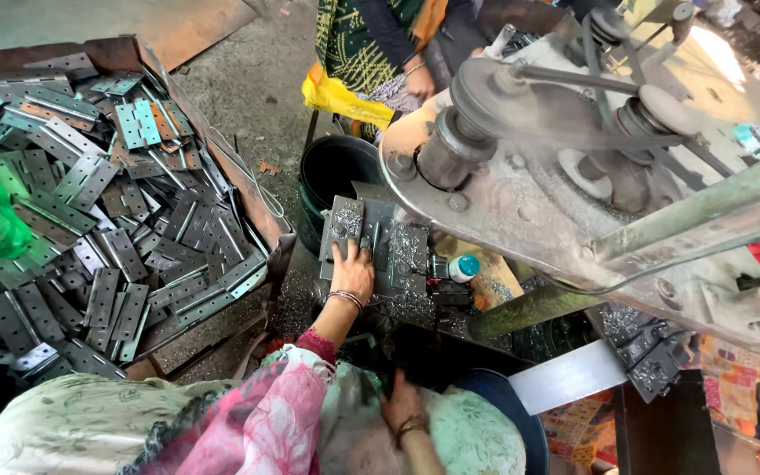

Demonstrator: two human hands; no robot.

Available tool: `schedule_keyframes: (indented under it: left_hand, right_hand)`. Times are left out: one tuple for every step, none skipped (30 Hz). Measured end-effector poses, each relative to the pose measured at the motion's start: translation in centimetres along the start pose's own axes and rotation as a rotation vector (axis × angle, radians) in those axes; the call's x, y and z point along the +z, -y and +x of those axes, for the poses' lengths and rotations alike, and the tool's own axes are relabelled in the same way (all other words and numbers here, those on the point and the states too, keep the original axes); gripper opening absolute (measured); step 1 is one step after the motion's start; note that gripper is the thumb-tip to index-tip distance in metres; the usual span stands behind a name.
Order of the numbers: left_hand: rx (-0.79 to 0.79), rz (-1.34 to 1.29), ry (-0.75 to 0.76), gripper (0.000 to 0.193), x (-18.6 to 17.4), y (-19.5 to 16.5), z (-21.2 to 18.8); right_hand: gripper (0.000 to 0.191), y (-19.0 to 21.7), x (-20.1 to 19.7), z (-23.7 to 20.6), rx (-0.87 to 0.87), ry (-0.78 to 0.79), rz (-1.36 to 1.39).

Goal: The person repeatedly picks rectangular metal pieces from a bin, places them into a manual punching machine, and operates the lever to punch holes. The person then removes the processed pieces and returns them to the bin, continuing the cycle.

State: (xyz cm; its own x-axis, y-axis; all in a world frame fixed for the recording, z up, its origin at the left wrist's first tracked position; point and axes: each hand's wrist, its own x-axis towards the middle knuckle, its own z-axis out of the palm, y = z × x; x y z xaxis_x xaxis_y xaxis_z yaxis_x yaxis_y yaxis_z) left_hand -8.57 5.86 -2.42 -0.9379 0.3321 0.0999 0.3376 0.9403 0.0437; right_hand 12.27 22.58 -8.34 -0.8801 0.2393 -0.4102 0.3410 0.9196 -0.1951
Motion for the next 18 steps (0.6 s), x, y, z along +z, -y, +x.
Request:
schedule_keyframes:
  left_hand:
    - [0.003,-0.015,-0.021,0.038,0.1,0.1,-0.1]
    - [0.002,-0.032,-0.049,0.039,0.2,0.2,-0.2]
    - [-0.007,-0.044,-0.083,0.04,0.1,0.4,-0.1]
    - [-0.015,-0.018,-0.056,0.04,0.1,0.6,-0.4]
    - [-0.002,-0.001,-0.027,0.04,0.1,0.5,-0.4]
    - [0.003,0.012,-0.014,0.04,-0.1,0.4,-0.4]
    - [0.003,0.01,-0.002,0.039,-0.3,0.5,-0.4]
    - [0.004,0.005,0.012,0.039,-0.4,0.4,-0.3]
    - [0.01,0.003,0.027,0.039,-0.5,0.4,-0.3]
    - [0.01,0.023,-0.004,0.039,-0.6,0.4,0.1]
    - [0.007,0.044,-0.034,0.04,-0.7,0.6,0.5]
    - [0.009,0.06,-0.056,0.041,-0.7,0.5,0.7]
    - [-0.006,0.064,-0.038,0.04,-0.6,0.6,1.0]
    - [-0.018,0.065,-0.019,0.04,-0.5,0.8,1.5]
    - [-0.03,0.068,-0.007,0.039,-0.4,0.8,2.1]
    - [-0.032,0.044,0.005,0.039,-0.3,0.8,2.5]
    - [-0.036,0.023,0.019,0.039,-0.2,0.9,2.9]
    - [-0.041,0.003,0.036,0.039,0.0,1.0,3.1]
  right_hand:
    - [0.083,0.0,0.8,0.1,0.045,0.043,-0.009]
    - [0.083,-0.1,1.5,0.4,0.086,0.079,-0.022]
    - [0.084,-0.1,1.9,0.9,0.117,0.112,-0.037]
    - [0.082,-0.1,2.6,0.9,0.077,0.099,-0.014]
    - [0.08,-0.4,2.9,0.9,0.058,0.082,0.014]
    - [0.078,-0.6,2.7,1.0,0.033,0.051,0.032]
    - [0.08,-0.6,2.5,1.1,0.009,0.019,0.041]
    - [0.082,-0.7,1.9,1.1,-0.014,-0.01,0.047]
    - [0.084,-0.6,1.3,1.0,-0.034,-0.039,0.058]
    - [0.08,-0.5,0.5,1.0,-0.028,-0.015,0.034]
    - [0.077,-0.4,-0.7,1.1,-0.024,0.011,0.009]
    - [0.073,-0.4,-1.9,1.0,-0.012,0.042,-0.017]
    - [0.069,-0.3,-2.8,0.8,-0.042,0.035,-0.026]
    - [0.065,-0.1,-3.5,0.6,-0.067,0.028,-0.034]
    - [0.061,0.0,-4.0,0.4,-0.095,0.014,-0.041]
    - [0.062,0.3,-4.1,0.2,-0.081,0.011,-0.046]
    - [0.063,0.5,-3.8,0.0,-0.068,0.011,-0.05]
    - [0.064,0.6,-3.3,-0.2,-0.058,0.013,-0.052]
